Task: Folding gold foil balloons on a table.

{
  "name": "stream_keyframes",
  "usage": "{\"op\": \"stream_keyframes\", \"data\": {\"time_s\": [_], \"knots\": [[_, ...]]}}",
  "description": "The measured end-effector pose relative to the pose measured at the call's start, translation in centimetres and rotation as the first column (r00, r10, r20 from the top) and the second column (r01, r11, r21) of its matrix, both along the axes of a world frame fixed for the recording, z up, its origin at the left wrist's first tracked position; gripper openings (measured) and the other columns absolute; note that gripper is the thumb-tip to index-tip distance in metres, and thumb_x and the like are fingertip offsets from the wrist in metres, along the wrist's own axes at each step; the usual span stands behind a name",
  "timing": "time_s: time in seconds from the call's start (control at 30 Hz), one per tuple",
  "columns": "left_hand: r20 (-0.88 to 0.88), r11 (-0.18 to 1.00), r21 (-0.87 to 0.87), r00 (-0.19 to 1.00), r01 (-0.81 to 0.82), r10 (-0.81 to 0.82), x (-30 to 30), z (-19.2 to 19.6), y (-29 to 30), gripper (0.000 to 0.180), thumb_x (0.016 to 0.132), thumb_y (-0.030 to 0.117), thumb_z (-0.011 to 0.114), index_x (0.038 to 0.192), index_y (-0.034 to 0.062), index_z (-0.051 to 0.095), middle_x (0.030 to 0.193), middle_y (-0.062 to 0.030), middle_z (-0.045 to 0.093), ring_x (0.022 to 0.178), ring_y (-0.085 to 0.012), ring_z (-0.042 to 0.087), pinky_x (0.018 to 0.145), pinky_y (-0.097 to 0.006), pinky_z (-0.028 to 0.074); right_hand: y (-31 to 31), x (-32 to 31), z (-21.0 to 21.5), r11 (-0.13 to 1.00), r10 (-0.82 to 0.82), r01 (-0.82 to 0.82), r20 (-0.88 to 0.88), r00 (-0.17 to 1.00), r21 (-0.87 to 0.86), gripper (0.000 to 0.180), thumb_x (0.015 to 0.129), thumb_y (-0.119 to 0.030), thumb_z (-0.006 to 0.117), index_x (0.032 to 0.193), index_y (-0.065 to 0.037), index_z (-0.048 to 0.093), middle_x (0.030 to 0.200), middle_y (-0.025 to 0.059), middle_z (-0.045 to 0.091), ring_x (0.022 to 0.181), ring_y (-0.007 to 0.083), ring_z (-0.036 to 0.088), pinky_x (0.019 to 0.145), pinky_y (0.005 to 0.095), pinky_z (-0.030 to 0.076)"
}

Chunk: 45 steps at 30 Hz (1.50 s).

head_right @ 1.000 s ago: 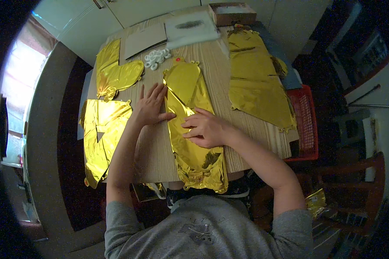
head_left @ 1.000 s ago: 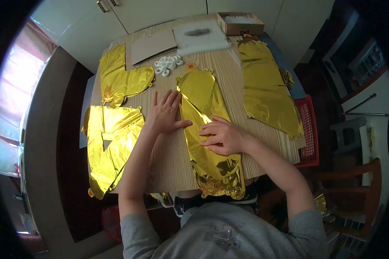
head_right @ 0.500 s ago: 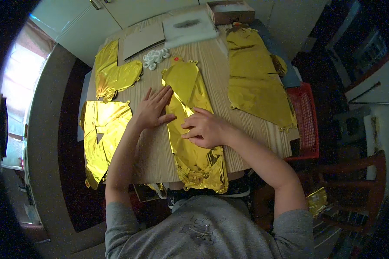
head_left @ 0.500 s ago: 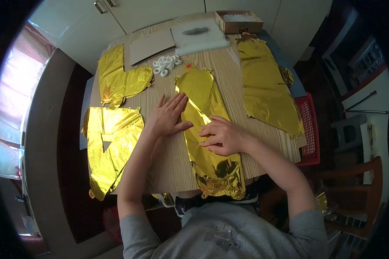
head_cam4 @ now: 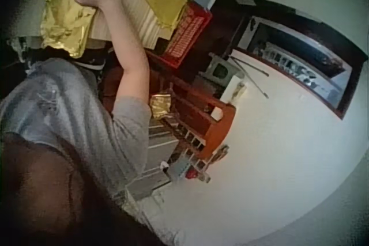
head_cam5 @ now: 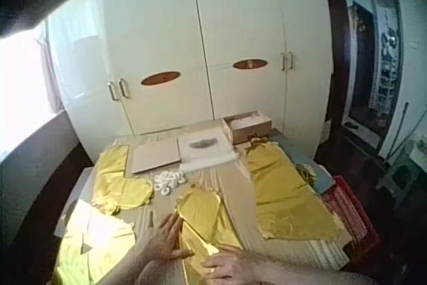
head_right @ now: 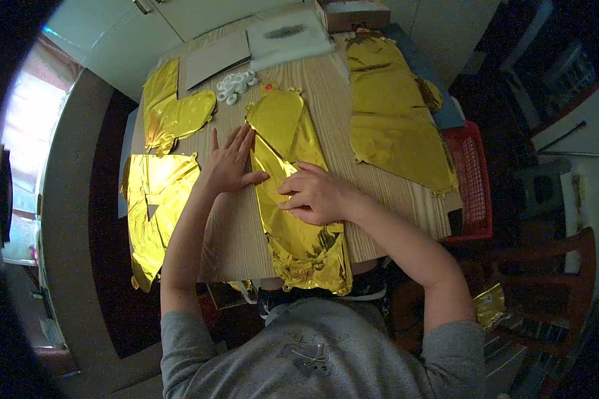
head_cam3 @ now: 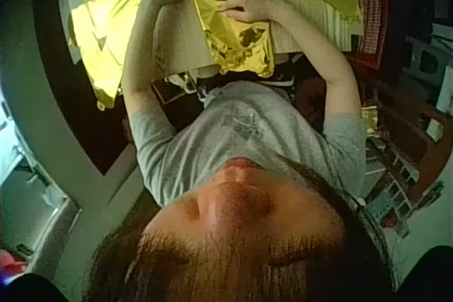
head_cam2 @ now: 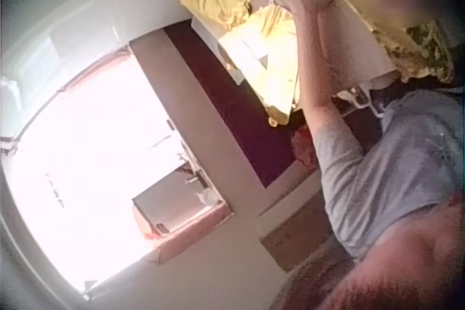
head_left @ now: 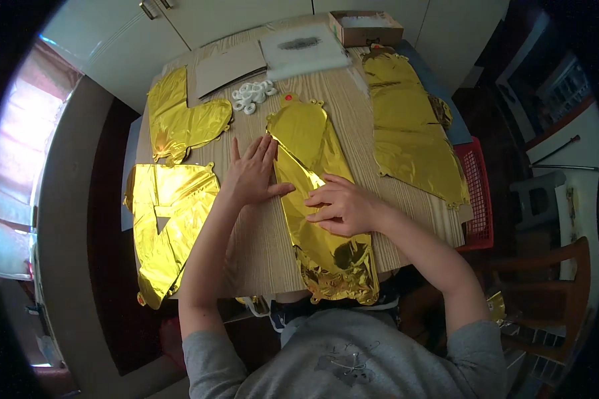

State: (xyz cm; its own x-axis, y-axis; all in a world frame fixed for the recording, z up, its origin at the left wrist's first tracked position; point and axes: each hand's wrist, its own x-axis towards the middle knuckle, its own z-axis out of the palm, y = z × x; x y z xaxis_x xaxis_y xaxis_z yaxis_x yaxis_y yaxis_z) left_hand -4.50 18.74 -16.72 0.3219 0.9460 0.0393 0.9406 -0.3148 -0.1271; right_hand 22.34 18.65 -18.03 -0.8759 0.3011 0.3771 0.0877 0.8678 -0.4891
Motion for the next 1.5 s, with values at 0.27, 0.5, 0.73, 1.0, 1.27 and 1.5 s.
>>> {"op": "stream_keyframes", "data": {"time_s": [0.27,0.5,0.73,1.0,1.27,1.5], "knots": [[0.016,1.000,-0.024,1.000,-0.011,0.011,-0.5,0.3,1.0,0.127,0.058,0.087,0.054,0.144,-0.0034,0.029,0.149,-0.0181,0.033,0.140,-0.0299,0.029,0.111,-0.065,0.010,-0.1,0.0,0.3,1.000,-0.001,0.001,0.027,1.000,-0.002,0.018,0.079,-0.023,0.067,0.095,-0.019,0.075,0.112,0.0027,0.063,0.108,0.0192,0.058,0.110,0.0479,0.032],[0.006,0.997,-0.071,0.999,-0.042,0.042,-0.7,0.0,1.5,0.136,0.052,0.088,0.058,0.146,-0.0032,0.023,0.151,-0.0189,0.028,0.141,-0.0317,0.025,0.111,-0.065,0.012,-0.1,-0.1,0.3,1.000,-0.001,0.001,0.031,1.000,-0.016,0.018,0.079,-0.023,0.068,0.094,-0.019,0.075,0.110,0.0022,0.064,0.108,0.0188,0.058,0.110,0.0483,0.032],[0.009,0.992,-0.108,0.998,-0.062,0.064,-0.6,-0.1,1.6,0.137,0.052,0.088,0.058,0.147,-0.0027,0.020,0.153,-0.0175,0.023,0.143,-0.0322,0.020,0.110,-0.065,0.013,-0.3,-1.1,2.6,0.993,-0.012,0.002,0.086,0.996,0.120,0.022,0.080,-0.021,0.066,0.100,-0.013,0.071,0.112,0.0031,0.064,0.108,0.0198,0.058,0.107,0.0445,0.034],[-0.017,0.984,-0.151,0.995,-0.095,0.094,-0.5,0.3,1.5,0.127,0.058,0.077,0.062,0.149,0.0020,0.015,0.155,-0.0151,0.020,0.144,-0.0326,0.018,0.108,-0.069,0.014,0.6,-4.7,2.1,0.941,-0.028,-0.019,0.134,0.991,0.338,0.033,0.089,-0.028,0.056,0.118,-0.016,0.062,0.138,0.0034,0.048,0.121,0.0200,0.049,0.105,0.0422,0.034],[-0.064,0.983,-0.153,0.993,-0.104,0.095,-0.2,0.9,1.3,0.128,0.060,0.083,0.057,0.148,-0.0008,0.017,0.155,-0.0163,0.020,0.144,-0.0313,0.018,0.108,-0.068,0.016,-0.1,-3.9,1.4,0.953,0.022,-0.119,0.328,0.944,0.280,0.037,0.095,-0.036,0.047,0.128,-0.024,0.057,0.146,0.0018,0.041,0.139,0.0259,0.031,0.112,0.0490,0.026],[-0.051,0.983,-0.155,0.994,-0.099,0.092,-0.2,0.7,1.5,0.134,0.055,0.087,0.056,0.148,-0.0013,0.017,0.155,-0.0160,0.020,0.144,-0.0314,0.018,0.108,-0.067,0.016,-1.2,-2.8,1.4,0.959,0.079,-0.156,0.309,0.948,0.235,0.037,0.093,-0.036,0.051,0.128,-0.027,0.057,0.145,0.0032,0.041,0.139,0.0327,0.028,0.113,0.0534,0.024]]}}
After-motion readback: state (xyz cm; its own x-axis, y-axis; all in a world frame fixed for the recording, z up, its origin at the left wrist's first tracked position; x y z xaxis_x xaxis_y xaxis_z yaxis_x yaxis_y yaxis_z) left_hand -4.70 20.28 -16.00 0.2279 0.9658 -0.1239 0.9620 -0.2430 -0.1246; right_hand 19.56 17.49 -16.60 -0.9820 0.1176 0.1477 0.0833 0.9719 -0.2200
